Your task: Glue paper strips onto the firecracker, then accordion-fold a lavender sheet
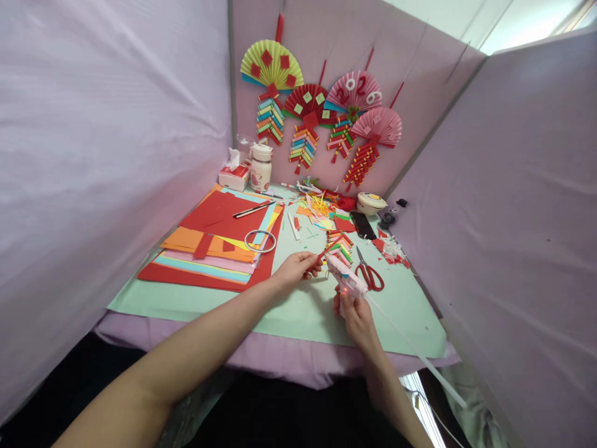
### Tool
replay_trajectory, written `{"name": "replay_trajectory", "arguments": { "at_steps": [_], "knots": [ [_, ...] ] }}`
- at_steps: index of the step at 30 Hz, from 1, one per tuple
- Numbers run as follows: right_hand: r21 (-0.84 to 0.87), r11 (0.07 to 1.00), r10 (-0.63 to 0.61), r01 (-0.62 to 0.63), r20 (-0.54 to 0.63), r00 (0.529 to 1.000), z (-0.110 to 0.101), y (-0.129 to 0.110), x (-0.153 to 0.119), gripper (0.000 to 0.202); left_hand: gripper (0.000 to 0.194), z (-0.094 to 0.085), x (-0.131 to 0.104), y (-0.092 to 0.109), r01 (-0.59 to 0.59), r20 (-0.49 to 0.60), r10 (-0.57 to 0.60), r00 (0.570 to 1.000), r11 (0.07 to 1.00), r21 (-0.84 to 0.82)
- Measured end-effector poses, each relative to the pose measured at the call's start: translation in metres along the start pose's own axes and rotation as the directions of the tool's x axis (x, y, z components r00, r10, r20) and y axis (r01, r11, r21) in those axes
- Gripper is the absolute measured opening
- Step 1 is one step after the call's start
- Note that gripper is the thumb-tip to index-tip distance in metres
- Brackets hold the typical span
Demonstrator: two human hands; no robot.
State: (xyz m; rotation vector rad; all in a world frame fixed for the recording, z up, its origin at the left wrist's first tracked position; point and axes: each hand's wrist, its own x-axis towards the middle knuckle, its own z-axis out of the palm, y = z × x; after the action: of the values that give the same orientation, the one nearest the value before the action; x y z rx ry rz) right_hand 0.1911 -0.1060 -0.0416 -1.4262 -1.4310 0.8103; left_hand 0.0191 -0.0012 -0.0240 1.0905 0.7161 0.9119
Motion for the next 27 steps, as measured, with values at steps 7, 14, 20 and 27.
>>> {"name": "replay_trajectory", "arguments": {
  "at_steps": [7, 14, 20, 27],
  "knots": [
    [-0.012, 1.000, 0.006, -0.006, -0.016, 1.000, -0.001, -0.005, -0.001, 0.052, 0.040, 0.000, -0.004, 0.006, 0.093, 0.018, -0.091, 0.996, 0.972, -0.218],
    [0.018, 1.000, -0.011, 0.011, -0.005, 1.000, -0.001, -0.005, -0.001, 0.050, 0.035, 0.001, -0.005, 0.009, 0.140, 0.058, -0.130, 0.990, 0.958, -0.250],
    [-0.009, 1.000, -0.017, 0.017, -0.016, 1.000, -0.001, -0.006, -0.001, 0.050, 0.026, -0.001, -0.006, 0.011, 0.236, 0.137, -0.202, 0.970, 0.918, -0.318],
    [-0.013, 1.000, -0.023, 0.022, -0.056, 0.998, -0.007, -0.013, -0.002, 0.048, 0.019, -0.006, -0.008, 0.016, 0.374, 0.285, -0.269, 0.920, 0.820, -0.433]
  ]
}}
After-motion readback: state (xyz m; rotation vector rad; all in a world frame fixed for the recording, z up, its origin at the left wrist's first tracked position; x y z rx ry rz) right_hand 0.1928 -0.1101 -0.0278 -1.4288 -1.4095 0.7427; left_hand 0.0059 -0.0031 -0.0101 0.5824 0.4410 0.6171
